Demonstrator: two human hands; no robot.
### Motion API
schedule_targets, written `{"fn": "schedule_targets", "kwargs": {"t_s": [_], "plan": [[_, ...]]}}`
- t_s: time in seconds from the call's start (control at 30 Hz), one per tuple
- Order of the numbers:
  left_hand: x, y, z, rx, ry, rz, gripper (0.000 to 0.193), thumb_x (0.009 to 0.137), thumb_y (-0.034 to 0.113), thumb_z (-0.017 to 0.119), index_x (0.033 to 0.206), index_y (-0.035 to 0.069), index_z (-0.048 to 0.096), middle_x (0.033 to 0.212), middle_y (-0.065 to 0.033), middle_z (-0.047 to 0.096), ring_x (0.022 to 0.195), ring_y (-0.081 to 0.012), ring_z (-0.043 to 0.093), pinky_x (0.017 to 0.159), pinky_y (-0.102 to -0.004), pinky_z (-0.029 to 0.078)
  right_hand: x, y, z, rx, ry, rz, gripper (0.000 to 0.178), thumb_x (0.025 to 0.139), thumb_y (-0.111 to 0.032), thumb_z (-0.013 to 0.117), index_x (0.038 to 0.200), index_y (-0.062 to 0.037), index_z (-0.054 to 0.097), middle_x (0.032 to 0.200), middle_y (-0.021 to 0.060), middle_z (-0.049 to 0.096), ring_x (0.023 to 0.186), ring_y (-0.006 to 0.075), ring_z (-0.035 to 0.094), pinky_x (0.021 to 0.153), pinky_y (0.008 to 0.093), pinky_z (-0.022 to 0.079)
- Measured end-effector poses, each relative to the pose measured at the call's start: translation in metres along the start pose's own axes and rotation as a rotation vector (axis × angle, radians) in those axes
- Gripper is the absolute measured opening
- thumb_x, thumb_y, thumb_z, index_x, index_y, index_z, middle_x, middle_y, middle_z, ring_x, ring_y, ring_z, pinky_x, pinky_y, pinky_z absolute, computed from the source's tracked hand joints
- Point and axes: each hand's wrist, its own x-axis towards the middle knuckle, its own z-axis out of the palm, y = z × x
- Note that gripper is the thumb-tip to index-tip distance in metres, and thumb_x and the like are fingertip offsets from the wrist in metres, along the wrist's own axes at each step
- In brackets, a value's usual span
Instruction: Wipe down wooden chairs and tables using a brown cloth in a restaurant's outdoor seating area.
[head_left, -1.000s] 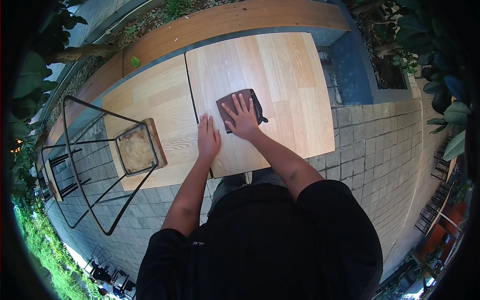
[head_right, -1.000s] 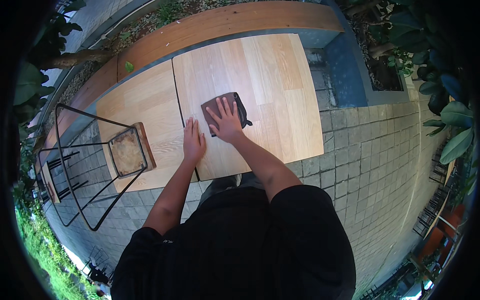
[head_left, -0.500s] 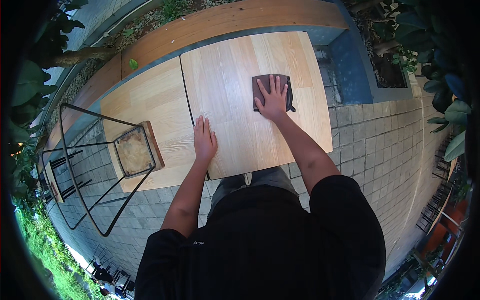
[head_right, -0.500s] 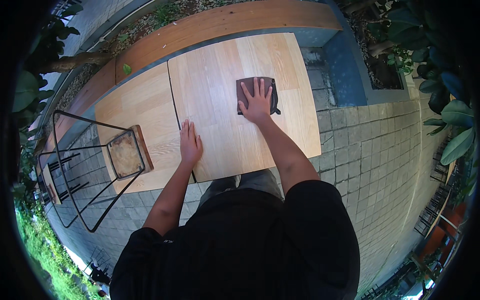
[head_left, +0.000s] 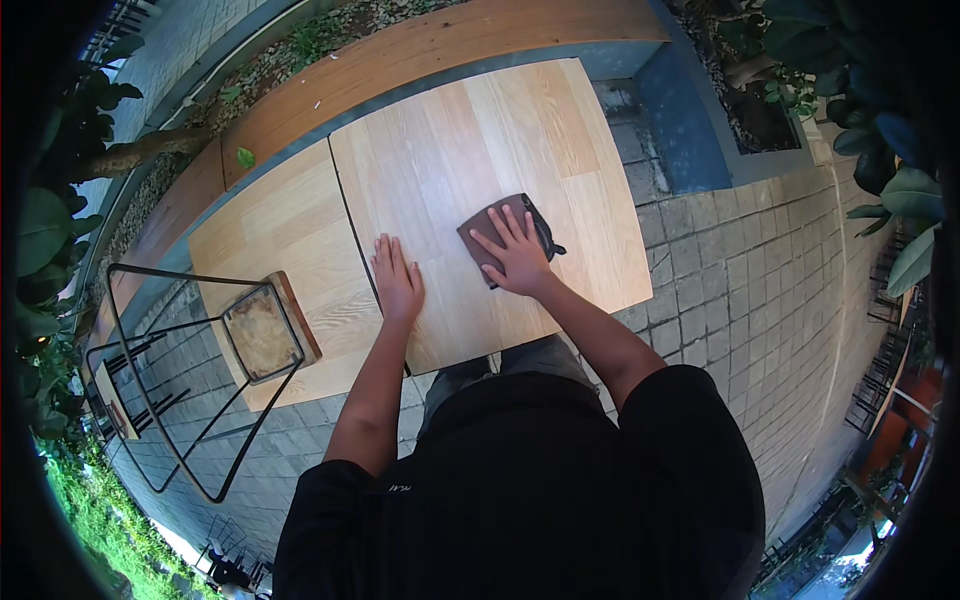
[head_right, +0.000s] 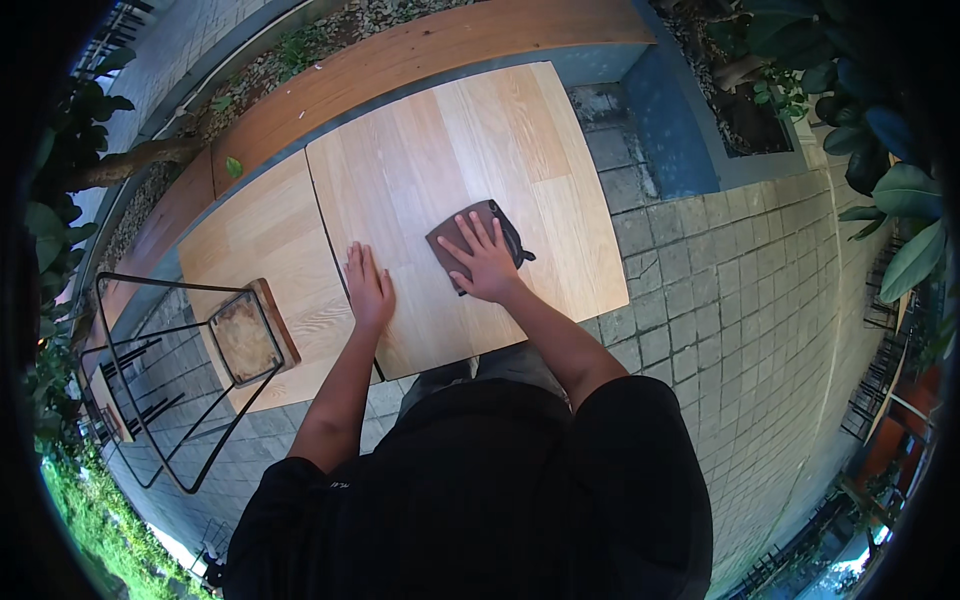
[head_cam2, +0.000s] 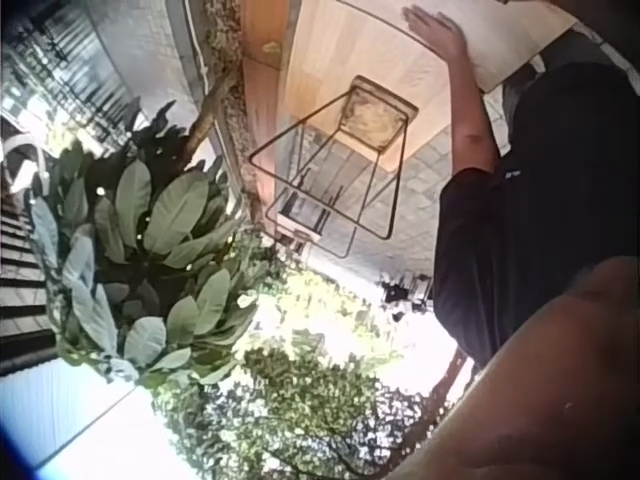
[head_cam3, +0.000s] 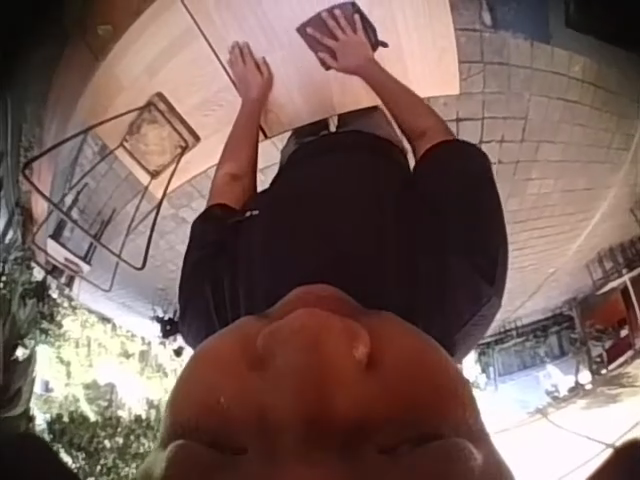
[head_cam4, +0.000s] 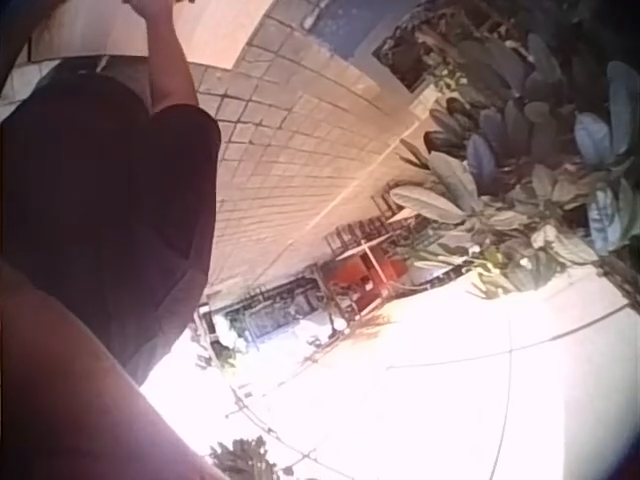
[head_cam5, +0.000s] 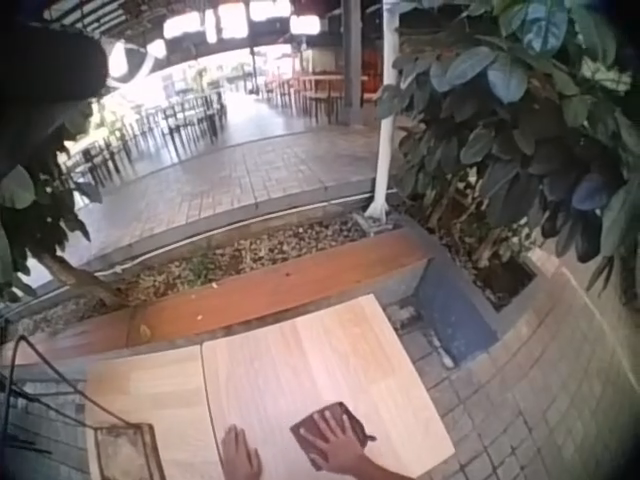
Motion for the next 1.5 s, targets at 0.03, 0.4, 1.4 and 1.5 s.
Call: {"fn": "schedule_targets", "kwargs": {"t_s": [0.03, 0.4, 1.4, 1.5], "plan": [[0.003, -0.001, 0.0, -0.009, 0.013, 0.011, 0.072, 0.102, 0.018, 0.061, 0.166, -0.003, 0.036, 0.176, -0.0268, 0.029, 0.165, -0.0452, 0.024, 0.133, -0.0609, 0.017, -0.009, 0.013, -0.008, -0.01, 0.016, 0.053, 0.081, 0.098, -0.054, 0.066, 0.171, -0.0336, 0.038, 0.182, 0.0203, 0.017, 0.168, 0.0459, 0.009, 0.129, 0.0735, 0.008], [0.011, 0.002, 0.005, 0.029, 0.03, 0.011, 0.069, 0.103, 0.019, 0.061, 0.165, -0.001, 0.039, 0.174, -0.0273, 0.03, 0.164, -0.0445, 0.026, 0.133, -0.0601, 0.018, 0.079, 0.091, -0.028, -0.196, 0.176, 0.253, 0.08, 0.099, -0.056, 0.06, 0.172, -0.0352, 0.034, 0.181, 0.0237, 0.017, 0.167, 0.0483, 0.011, 0.129, 0.0736, 0.007], [0.075, -0.009, 0.01, 0.07, 0.159, 0.047, 0.068, 0.1, 0.023, 0.065, 0.161, -0.001, 0.045, 0.17, -0.0284, 0.038, 0.16, -0.0485, 0.031, 0.131, -0.0611, 0.023, 0.092, 0.095, -0.029, -0.109, 0.19, 0.21, 0.074, 0.103, -0.052, 0.057, 0.172, -0.0325, 0.036, 0.181, 0.0228, 0.018, 0.168, 0.046, 0.01, 0.131, 0.0703, 0.008], [0.073, -0.018, 0.006, 0.059, 0.171, 0.023, 0.075, 0.099, 0.027, 0.069, 0.163, -0.001, 0.042, 0.172, -0.0287, 0.034, 0.162, -0.0489, 0.027, 0.132, -0.0619, 0.021, 0.062, 0.07, -0.025, -0.029, 0.1, 0.101, 0.073, 0.103, -0.054, 0.058, 0.171, -0.0337, 0.039, 0.182, 0.0188, 0.018, 0.168, 0.0427, 0.01, 0.133, 0.067, 0.006]]}}
